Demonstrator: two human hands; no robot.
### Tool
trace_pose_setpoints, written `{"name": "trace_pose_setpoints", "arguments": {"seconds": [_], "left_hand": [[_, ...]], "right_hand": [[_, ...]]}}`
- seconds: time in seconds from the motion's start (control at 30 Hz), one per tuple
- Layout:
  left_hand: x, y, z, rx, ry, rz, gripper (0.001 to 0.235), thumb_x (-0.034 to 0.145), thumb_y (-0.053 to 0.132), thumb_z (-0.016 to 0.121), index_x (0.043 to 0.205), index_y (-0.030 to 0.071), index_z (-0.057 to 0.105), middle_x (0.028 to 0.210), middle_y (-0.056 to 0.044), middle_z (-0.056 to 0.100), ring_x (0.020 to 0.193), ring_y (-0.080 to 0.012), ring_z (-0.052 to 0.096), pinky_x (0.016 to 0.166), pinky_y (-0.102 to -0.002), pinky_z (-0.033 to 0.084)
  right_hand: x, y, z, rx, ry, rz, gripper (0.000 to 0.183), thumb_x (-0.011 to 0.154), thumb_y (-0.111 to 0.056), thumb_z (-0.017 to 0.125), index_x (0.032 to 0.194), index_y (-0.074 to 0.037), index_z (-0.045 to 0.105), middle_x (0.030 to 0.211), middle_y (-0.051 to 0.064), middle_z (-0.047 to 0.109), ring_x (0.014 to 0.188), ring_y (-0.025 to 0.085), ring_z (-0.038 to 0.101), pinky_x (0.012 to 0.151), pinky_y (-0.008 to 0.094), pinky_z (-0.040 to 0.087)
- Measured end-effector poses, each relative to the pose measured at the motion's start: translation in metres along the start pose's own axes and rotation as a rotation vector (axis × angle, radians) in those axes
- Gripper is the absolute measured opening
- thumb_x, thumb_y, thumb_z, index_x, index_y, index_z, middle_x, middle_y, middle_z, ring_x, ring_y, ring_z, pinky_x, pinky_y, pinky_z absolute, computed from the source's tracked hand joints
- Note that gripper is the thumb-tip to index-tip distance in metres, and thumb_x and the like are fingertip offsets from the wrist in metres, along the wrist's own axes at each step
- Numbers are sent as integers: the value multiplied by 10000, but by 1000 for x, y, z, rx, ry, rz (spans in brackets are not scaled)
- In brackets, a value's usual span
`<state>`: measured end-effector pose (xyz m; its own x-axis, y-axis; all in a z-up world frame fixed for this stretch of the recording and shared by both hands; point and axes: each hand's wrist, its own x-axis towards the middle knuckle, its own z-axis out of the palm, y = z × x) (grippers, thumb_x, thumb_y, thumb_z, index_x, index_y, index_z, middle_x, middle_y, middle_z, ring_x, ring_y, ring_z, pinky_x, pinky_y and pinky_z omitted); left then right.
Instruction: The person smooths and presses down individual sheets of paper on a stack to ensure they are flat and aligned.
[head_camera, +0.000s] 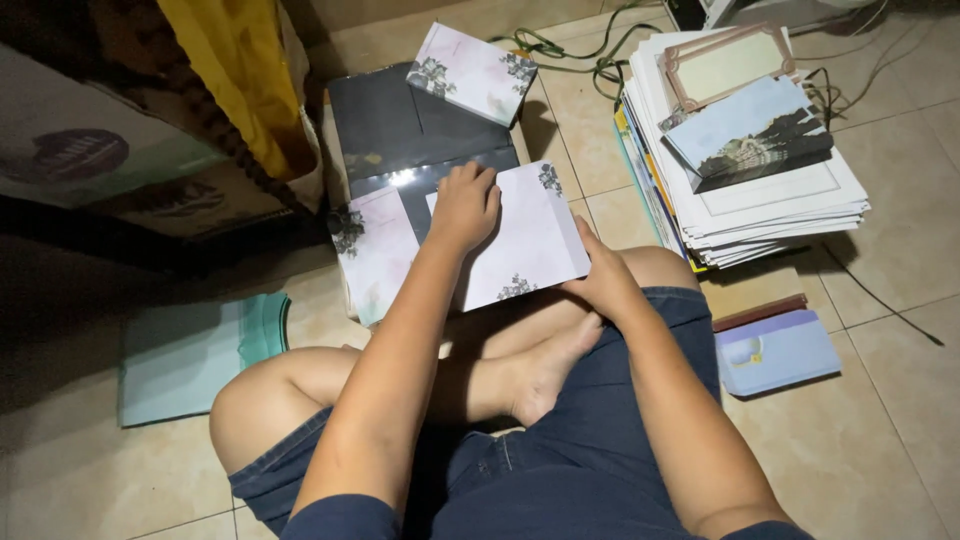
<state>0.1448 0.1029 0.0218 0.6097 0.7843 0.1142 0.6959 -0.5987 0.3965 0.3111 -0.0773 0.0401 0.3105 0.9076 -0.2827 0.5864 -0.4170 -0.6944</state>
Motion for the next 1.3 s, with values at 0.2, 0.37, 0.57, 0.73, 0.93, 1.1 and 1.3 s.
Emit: {"name": "trace_pose_setpoints", "arguments": {"seconds": [0.2, 0.37, 0.57, 0.73, 0.93, 1.1, 1.3], "left_hand": [[-52, 39, -6, -36, 240, 55, 357, 963, 180, 576, 1294, 59, 636, 1296, -165, 582, 1279, -319, 486, 1026, -421, 395], [-58, 30, 4, -275, 146, -66, 107, 943, 139, 536, 973, 120, 636, 933, -56, 581, 970, -266, 603, 912, -382, 474], [-55, 24, 4, -325, 172, -94, 135, 928, 244, 575, 898, 131, 642, 796, -44, 602, 845, -247, 642, 871, -377, 496], [-59, 25, 4, -342, 180, -77, 188, 925, 277, 584, 864, 111, 649, 772, -72, 600, 838, -274, 638, 869, -385, 492], [-56, 17, 12, -331, 180, -20, 369, 938, 468, 550, 815, 134, 647, 731, -77, 601, 820, -280, 629, 864, -398, 477], [-57, 17, 9, -340, 178, -18, 461, 1006, 500, 456, 841, 127, 669, 738, -82, 620, 809, -265, 631, 852, -368, 475], [-56, 19, 8, -316, 161, 1, 451, 971, 532, 484, 813, 137, 635, 727, -85, 595, 826, -292, 619, 856, -401, 466]], "right_hand": [[9, 35, 13, 267, 42, -28, 1036, 787, -150, 832, 1614, -81, 212, 1518, 256, 465, 1301, 446, 544, 1103, 516, 491], [10, 41, 29, 160, 237, -137, 571, 988, -280, 661, 1453, 14, 506, 1403, 224, 567, 1245, 377, 598, 982, 440, 560], [-1, 10, 33, 0, 461, -322, 410, 938, -159, 690, 1318, -11, 643, 1379, 198, 595, 1245, 382, 598, 1009, 447, 542], [2, 14, 38, -224, 488, -103, 592, 929, -311, 699, 1423, -37, 522, 1435, 179, 492, 1316, 375, 514, 1042, 535, 486], [-9, -3, 44, -2, 604, -396, 204, 900, -42, 711, 1099, 1, 710, 1297, 199, 632, 1198, 419, 623, 969, 493, 537], [-1, 0, 48, 15, 667, -307, 519, 859, -83, 753, 1328, -7, 545, 1373, 199, 508, 1276, 435, 535, 1055, 538, 471], [17, 33, 54, 154, 536, -114, 410, 899, -180, 755, 1269, -53, 629, 1279, 135, 584, 1225, 353, 594, 1012, 446, 492]]}}
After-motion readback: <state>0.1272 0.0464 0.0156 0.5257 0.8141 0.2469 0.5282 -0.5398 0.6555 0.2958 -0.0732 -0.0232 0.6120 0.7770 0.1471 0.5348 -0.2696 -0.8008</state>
